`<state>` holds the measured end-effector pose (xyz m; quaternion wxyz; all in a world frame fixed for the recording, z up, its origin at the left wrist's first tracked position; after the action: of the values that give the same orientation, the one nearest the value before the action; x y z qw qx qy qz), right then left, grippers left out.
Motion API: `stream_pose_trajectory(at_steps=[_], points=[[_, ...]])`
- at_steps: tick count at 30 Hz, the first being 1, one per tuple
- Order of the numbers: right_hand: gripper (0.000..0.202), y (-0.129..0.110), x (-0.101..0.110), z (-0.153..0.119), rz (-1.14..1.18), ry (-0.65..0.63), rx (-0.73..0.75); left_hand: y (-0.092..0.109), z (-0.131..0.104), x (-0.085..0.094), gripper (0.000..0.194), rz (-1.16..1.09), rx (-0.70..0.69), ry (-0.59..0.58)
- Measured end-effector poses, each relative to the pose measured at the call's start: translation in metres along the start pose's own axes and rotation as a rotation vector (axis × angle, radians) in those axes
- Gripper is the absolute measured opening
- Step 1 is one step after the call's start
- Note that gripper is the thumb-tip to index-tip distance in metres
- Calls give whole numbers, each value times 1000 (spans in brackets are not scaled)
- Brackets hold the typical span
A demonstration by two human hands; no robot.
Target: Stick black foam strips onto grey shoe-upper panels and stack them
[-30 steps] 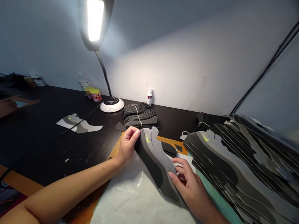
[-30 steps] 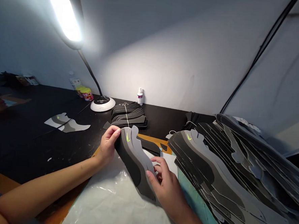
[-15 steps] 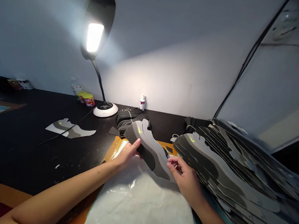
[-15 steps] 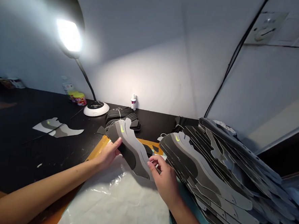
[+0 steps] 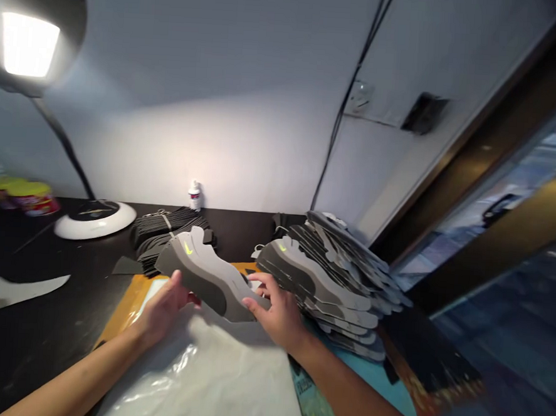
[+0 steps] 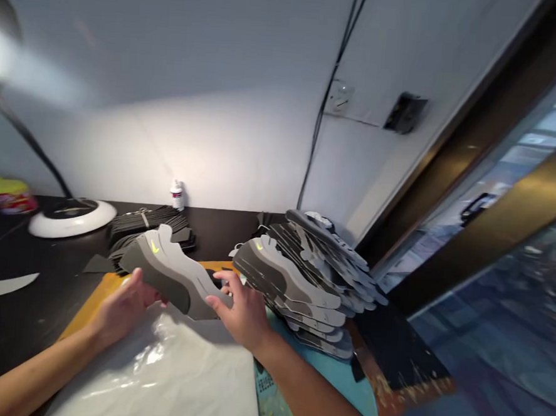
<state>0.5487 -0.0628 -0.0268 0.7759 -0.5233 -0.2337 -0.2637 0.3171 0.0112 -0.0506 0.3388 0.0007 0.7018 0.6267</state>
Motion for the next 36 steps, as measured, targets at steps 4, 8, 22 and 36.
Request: stream_pose_trajectory(at_steps=[4, 8, 22, 36], points=[[16, -16, 42, 9, 52, 17, -15, 11, 5, 3, 52, -25, -73, -53], [18, -14, 100, 6, -66, -22, -137, 13, 7, 8, 52, -59, -97, -1], [43, 31, 139, -71, -740, -165, -422, 11, 6, 12, 43, 12, -130, -35], [88, 27, 94, -68, -883, -297, -567, 13, 4, 10, 34, 108, -161, -107]])
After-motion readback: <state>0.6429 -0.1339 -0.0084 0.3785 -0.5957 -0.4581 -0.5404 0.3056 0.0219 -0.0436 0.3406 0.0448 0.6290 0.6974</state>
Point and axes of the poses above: each hand's wrist, its own z-axis towards the middle knuckle, its own x-axis out of the back of the hand, y = z × x, the point moved 1 cm from there along z, towards the middle knuckle, and after that the axes turned 6 degrees about -y, right-handed, at the moved point
